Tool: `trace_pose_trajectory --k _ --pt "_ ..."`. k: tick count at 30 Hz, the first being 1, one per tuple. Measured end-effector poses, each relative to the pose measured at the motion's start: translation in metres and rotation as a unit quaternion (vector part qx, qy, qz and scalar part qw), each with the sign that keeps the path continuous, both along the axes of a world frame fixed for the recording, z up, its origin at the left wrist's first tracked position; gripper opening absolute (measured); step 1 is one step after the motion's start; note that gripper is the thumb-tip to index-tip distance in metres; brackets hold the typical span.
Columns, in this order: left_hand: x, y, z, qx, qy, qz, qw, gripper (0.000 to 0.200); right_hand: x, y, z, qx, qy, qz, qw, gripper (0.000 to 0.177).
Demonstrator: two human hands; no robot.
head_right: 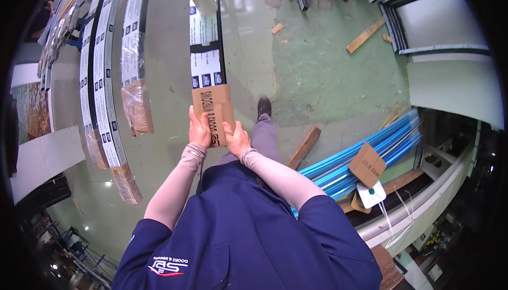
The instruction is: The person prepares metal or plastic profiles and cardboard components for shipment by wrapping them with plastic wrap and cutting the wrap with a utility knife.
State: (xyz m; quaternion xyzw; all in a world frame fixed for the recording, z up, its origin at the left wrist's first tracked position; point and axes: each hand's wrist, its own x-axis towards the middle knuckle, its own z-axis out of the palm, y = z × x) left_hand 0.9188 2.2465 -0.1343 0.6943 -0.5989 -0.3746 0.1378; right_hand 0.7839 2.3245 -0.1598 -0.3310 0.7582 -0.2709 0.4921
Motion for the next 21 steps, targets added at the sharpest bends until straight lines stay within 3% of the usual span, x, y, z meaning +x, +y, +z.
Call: trace_pose_trajectory --k 2,5,6,10,14,15,16,20,21 --pt "-0.010 0.004 0.010 0.036 -0.068 -0.014 0.997 0.095 0.000 0.001 0.005 0.031 0.045 0.030 0.998 0.073" --pt "-0.041 0.016 0.031 0.045 -0.208 -0.037 0.976 0.128 -0.006 0.000 -0.002 0.053 0.080 0.081 0.992 0.059" --pt "-0.045 0.008 0.038 0.104 -0.193 -0.031 0.975 0.149 -0.008 -0.001 0.001 0.051 0.079 0.098 0.991 0.056" --pt "-0.063 -0.001 0.050 0.146 -0.215 0.005 0.966 0.150 -0.020 -0.009 0.030 0.066 0.094 0.205 0.972 0.054" --pt "-0.073 0.009 0.025 0.091 -0.258 0.028 0.962 0.143 -0.038 -0.029 0.034 0.133 0.083 0.327 0.932 0.063" --pt "-0.074 0.011 0.026 0.089 -0.257 0.024 0.962 0.142 -0.051 -0.030 0.020 0.048 0.068 0.428 0.900 0.066" --pt "-0.073 0.012 0.028 0.084 -0.257 0.018 0.962 0.141 -0.060 -0.035 0.004 0.033 0.054 0.457 0.887 0.066" --pt "-0.071 0.017 0.028 0.046 -0.256 0.006 0.966 0.133 -0.110 -0.087 0.008 0.075 -0.046 0.585 0.806 0.071" --pt "-0.072 0.018 0.029 0.036 -0.264 -0.001 0.964 0.132 -0.124 -0.110 0.020 0.052 -0.038 0.566 0.822 0.072"
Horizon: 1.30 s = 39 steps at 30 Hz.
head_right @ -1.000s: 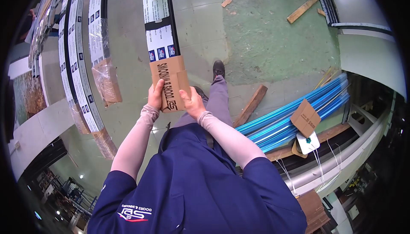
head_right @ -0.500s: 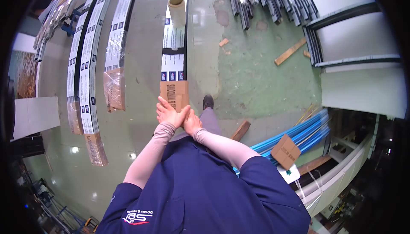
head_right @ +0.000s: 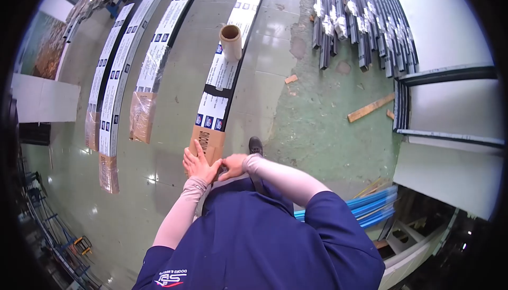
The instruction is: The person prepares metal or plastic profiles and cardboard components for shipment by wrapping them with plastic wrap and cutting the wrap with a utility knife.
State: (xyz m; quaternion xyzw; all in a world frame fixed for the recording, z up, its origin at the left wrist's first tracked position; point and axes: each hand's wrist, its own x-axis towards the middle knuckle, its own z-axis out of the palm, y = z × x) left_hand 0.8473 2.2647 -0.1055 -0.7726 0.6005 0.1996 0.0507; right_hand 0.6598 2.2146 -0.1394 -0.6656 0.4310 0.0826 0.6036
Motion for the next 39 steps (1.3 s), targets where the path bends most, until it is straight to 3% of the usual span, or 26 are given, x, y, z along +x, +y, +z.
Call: trace_pose_trajectory --k 2,5,7,10,12,14,17,18,20,22,24,29,33,35,39 --pt "0.001 0.004 -0.001 -0.028 -0.004 -0.011 1.000 0.125 -0.029 -0.062 0.032 -0.100 -0.023 -0.113 0.988 0.076" --pt "0.001 0.006 0.000 -0.045 -0.008 -0.023 0.999 0.120 -0.050 -0.174 0.086 -0.342 -0.091 -0.325 0.877 0.084" --pt "-0.001 0.007 0.002 -0.035 -0.018 -0.026 0.999 0.119 -0.049 -0.232 0.116 -0.420 -0.134 -0.383 0.812 0.096" --pt "0.000 0.004 0.003 -0.048 -0.025 -0.028 0.998 0.117 -0.029 -0.279 0.146 -0.457 -0.115 -0.403 0.785 0.104" --pt "0.000 0.005 0.005 -0.058 -0.020 -0.028 0.998 0.116 -0.023 -0.305 0.145 -0.360 -0.120 -0.355 0.855 0.103" --pt "0.001 0.005 0.008 -0.067 -0.010 -0.031 0.997 0.115 -0.022 -0.307 0.143 -0.318 -0.127 -0.321 0.883 0.099" --pt "0.004 0.004 0.004 -0.097 -0.001 -0.022 0.995 0.116 -0.022 -0.263 0.155 -0.284 -0.220 -0.321 0.877 0.085" --pt "0.003 0.005 0.005 -0.112 0.006 -0.016 0.994 0.116 -0.026 -0.241 0.146 -0.194 -0.298 -0.318 0.879 0.079" --pt "0.002 0.006 0.007 -0.143 0.019 -0.005 0.990 0.115 -0.032 -0.197 0.128 0.005 -0.421 -0.321 0.848 0.069" --pt "0.002 0.007 0.007 -0.162 0.029 0.000 0.986 0.114 -0.031 -0.141 0.131 0.187 -0.449 -0.335 0.807 0.069" --pt "0.004 0.009 0.001 -0.155 0.057 0.012 0.986 0.114 -0.023 -0.097 0.116 0.296 -0.435 -0.377 0.762 0.071" --pt "0.007 0.011 -0.010 -0.173 0.060 0.010 0.983 0.113 0.000 -0.048 0.080 0.343 -0.349 -0.458 0.742 0.068" --pt "0.010 0.016 -0.028 -0.220 0.065 0.009 0.973 0.098 0.029 -0.048 0.082 0.263 -0.280 -0.476 0.791 0.058" --pt "0.011 0.016 -0.023 -0.267 0.121 0.023 0.956 0.097 0.040 -0.054 0.078 0.181 -0.215 -0.449 0.848 0.056" --pt "0.012 0.015 -0.013 -0.229 0.103 0.009 0.968 0.098 0.057 -0.070 0.072 0.085 -0.133 -0.400 0.903 0.054"
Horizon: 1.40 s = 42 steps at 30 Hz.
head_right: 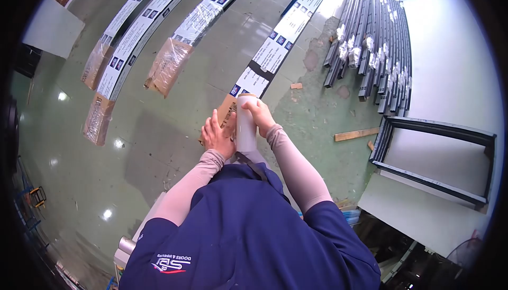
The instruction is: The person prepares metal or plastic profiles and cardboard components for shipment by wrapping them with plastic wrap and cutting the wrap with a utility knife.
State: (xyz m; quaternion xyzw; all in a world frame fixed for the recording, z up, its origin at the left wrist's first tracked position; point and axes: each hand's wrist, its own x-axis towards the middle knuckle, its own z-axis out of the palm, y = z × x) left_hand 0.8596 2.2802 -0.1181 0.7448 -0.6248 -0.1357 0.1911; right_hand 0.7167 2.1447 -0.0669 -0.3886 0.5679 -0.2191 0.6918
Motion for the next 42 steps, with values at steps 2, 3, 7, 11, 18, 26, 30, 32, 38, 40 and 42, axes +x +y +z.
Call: trace_pose_trajectory --k 2,3,7,11,18,26,30,32,38,40,42 --pt "0.000 -0.002 0.005 0.034 -0.009 -0.006 0.999 0.096 0.005 0.000 0.002 -0.025 0.062 0.014 0.998 0.055" --pt "0.001 -0.001 0.008 0.053 -0.015 -0.009 0.998 0.094 0.007 0.002 0.001 -0.033 0.098 0.014 0.995 0.055" --pt "-0.003 0.000 -0.004 0.057 -0.062 -0.012 0.996 0.093 0.006 0.017 0.004 -0.092 0.178 -0.017 0.980 0.061" --pt "0.001 -0.002 0.006 0.096 -0.075 -0.029 0.992 0.090 -0.013 0.038 -0.013 -0.037 0.126 -0.127 0.983 0.067" --pt "0.001 -0.006 0.014 0.114 -0.060 -0.044 0.991 0.087 -0.049 0.067 -0.032 0.064 -0.027 -0.160 0.985 0.080" --pt "0.004 -0.013 0.025 0.144 -0.064 -0.069 0.985 0.086 -0.061 0.081 -0.080 0.015 -0.012 -0.230 0.973 0.084" --pt "0.003 -0.014 0.027 0.160 -0.062 -0.081 0.982 0.087 -0.068 0.086 -0.093 0.012 0.015 -0.223 0.975 0.084" --pt "0.003 -0.015 0.027 0.174 -0.059 -0.089 0.979 0.086 -0.060 0.090 -0.107 -0.016 0.039 -0.268 0.963 0.083" --pt "0.003 -0.015 0.024 0.170 -0.086 -0.105 0.976 0.090 -0.040 0.089 -0.178 0.030 0.113 -0.251 0.961 0.092" --pt "0.006 -0.016 0.027 0.188 -0.080 -0.120 0.972 0.090 -0.024 0.090 -0.206 0.039 0.098 -0.241 0.965 0.098" --pt "0.009 -0.020 0.029 0.196 -0.080 -0.131 0.969 0.090 -0.004 0.082 -0.222 0.022 0.024 -0.237 0.971 0.094"
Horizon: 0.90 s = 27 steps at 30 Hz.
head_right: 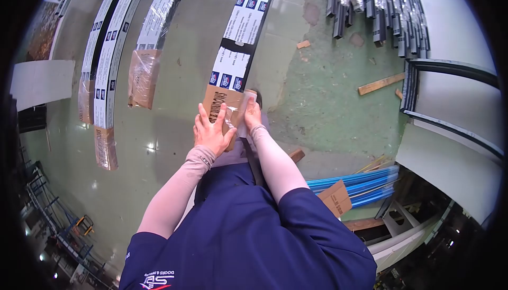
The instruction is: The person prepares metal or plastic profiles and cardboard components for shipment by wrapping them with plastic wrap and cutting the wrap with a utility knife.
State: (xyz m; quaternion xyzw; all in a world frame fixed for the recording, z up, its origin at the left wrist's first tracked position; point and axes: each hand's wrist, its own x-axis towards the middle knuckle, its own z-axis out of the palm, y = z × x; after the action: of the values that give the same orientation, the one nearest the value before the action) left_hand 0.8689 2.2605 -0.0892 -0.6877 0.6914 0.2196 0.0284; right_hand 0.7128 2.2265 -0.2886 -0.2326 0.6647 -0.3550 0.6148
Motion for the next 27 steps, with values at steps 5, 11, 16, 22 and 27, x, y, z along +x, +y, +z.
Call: trace_pose_trajectory --k 5,11,16,22,27 --pt "-0.001 0.001 -0.002 -0.004 0.004 -0.001 1.000 0.086 0.035 -0.003 -0.014 0.067 -0.363 -0.063 0.927 0.060" --pt "-0.007 -0.003 0.006 0.001 0.027 0.028 0.999 0.086 0.028 -0.021 0.029 0.174 -0.500 0.040 0.847 0.078" --pt "-0.012 -0.001 -0.005 -0.063 0.024 0.061 0.996 0.085 0.011 -0.048 0.014 0.281 -0.544 0.064 0.788 0.077" --pt "-0.007 -0.004 -0.001 -0.086 0.063 0.103 0.989 0.078 -0.014 -0.116 0.028 0.289 -0.476 0.195 0.808 0.082" --pt "-0.004 0.000 -0.005 -0.104 0.082 0.130 0.983 0.077 -0.018 -0.180 0.040 0.270 -0.419 0.345 0.795 0.086"
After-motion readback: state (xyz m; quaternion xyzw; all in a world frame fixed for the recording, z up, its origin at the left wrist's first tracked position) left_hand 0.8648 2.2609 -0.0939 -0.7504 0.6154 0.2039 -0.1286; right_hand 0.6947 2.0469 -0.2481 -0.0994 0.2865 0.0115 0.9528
